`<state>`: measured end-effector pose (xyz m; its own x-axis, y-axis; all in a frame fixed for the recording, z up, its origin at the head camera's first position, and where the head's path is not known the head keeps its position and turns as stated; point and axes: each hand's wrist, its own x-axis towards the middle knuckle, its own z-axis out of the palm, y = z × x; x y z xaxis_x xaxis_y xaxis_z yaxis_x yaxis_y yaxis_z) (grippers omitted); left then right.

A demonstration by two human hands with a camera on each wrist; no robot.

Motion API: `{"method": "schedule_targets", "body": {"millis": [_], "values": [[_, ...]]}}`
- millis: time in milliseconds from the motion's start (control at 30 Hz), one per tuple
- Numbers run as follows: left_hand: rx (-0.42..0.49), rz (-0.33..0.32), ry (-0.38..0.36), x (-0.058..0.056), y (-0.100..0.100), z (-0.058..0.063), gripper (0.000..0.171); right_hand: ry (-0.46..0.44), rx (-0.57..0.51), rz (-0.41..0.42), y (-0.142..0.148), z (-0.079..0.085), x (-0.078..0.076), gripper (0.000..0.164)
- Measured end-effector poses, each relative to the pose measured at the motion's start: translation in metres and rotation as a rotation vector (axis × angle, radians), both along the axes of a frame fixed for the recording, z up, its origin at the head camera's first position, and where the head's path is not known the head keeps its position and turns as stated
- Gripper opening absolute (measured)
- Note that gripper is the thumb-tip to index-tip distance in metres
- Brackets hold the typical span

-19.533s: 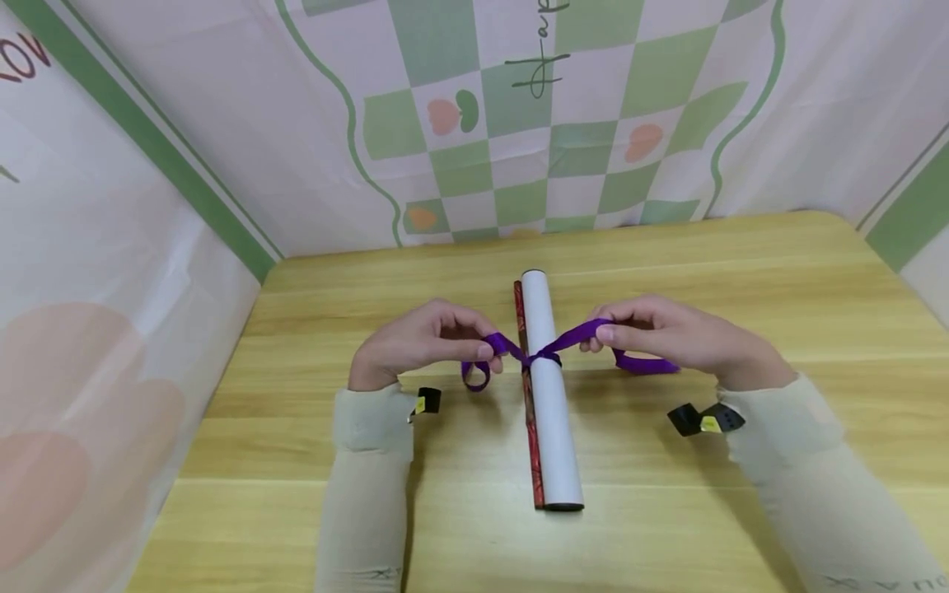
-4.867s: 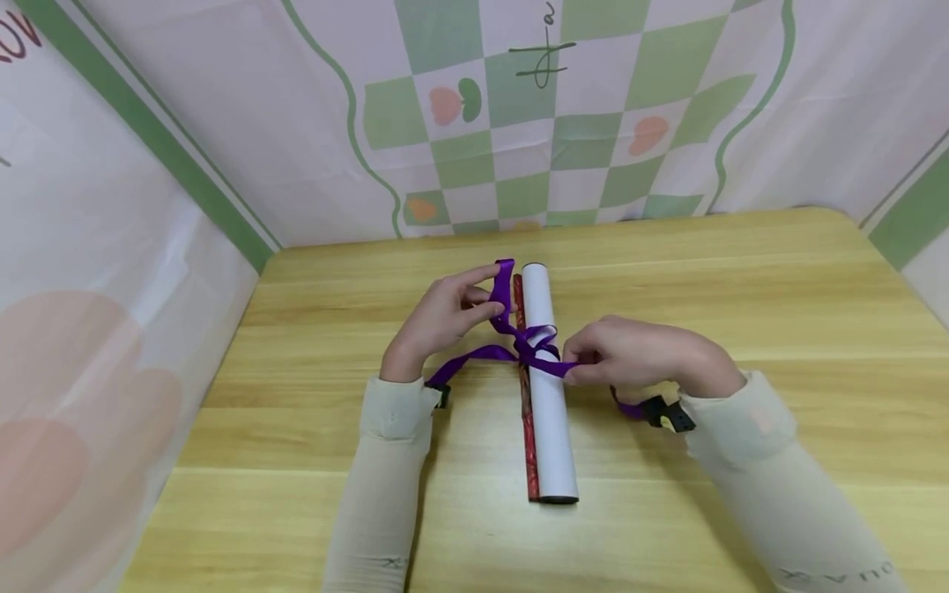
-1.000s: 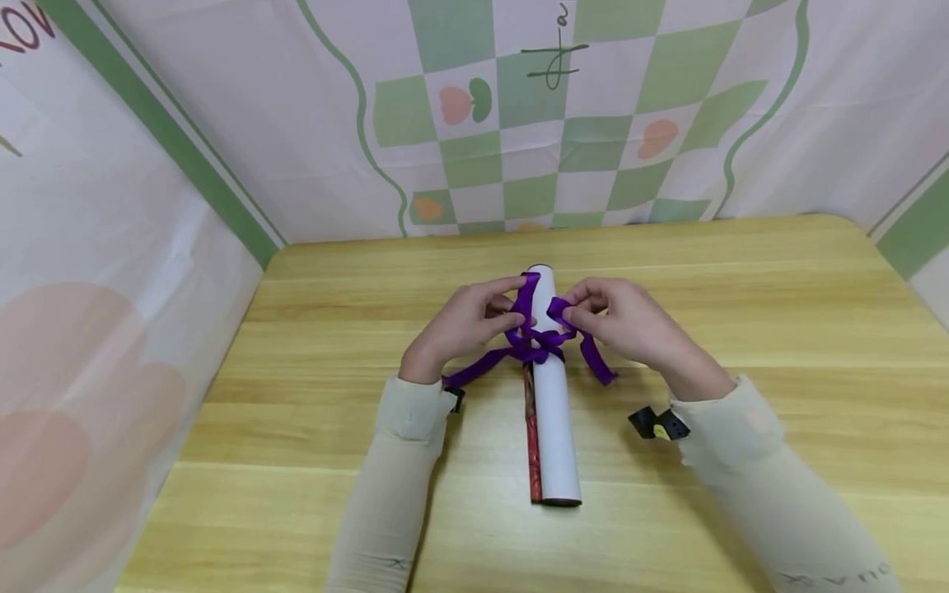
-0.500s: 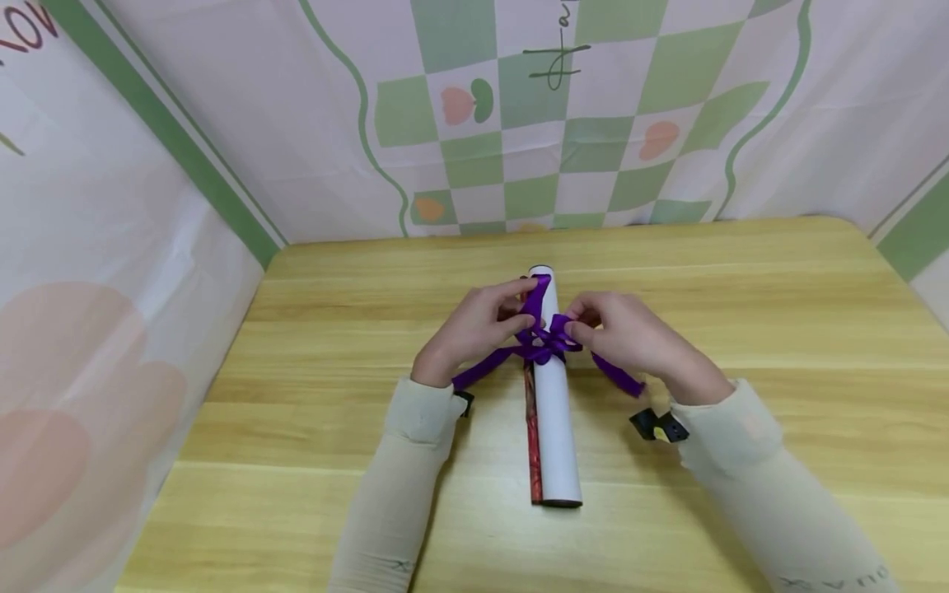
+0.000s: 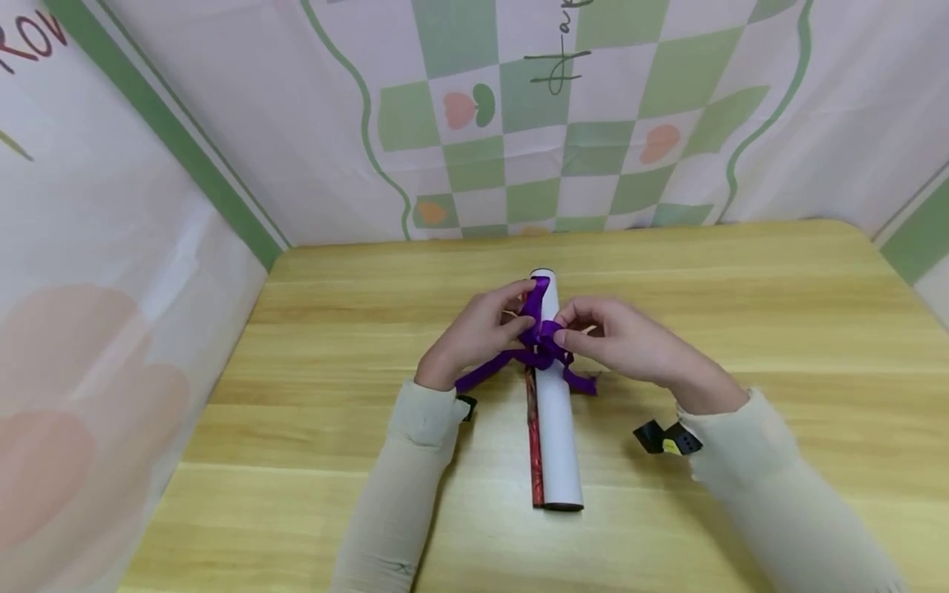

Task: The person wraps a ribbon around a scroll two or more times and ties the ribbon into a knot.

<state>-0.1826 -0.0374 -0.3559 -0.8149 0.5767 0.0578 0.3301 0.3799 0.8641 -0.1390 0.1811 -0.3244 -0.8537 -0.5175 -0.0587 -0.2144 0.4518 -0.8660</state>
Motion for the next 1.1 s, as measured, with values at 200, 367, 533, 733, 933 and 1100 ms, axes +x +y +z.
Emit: {"method": "schedule_targets", "body": {"millis": [200,367,533,733,933,1100], "values": [[0.001,0.001,-0.005,0.0,0.001,0.0,0.05,-0.041,0.014,-0.142,0.001,-0.012,0.013,0.027],[-0.066,-0.016,0.011,0.0,0.006,-0.001,0.052,-0.051,0.057,-0.248,0.0,-0.025,0.018,0.029],[-0.104,-0.031,0.025,0.002,0.012,-0.003,0.051,0.026,0.187,-0.28,0.002,-0.031,0.02,0.025],[-0.098,-0.029,-0.006,0.004,0.014,-0.002,0.049,0.039,0.29,-0.198,0.011,-0.035,0.02,0.018],[-0.079,-0.047,-0.023,0.004,0.013,-0.003,0.048,0.04,0.32,-0.121,0.008,-0.044,0.019,0.014],[-0.066,-0.039,-0.016,0.003,0.011,-0.002,0.047,0.081,0.349,-0.122,0.004,-0.044,0.021,0.011]]}}
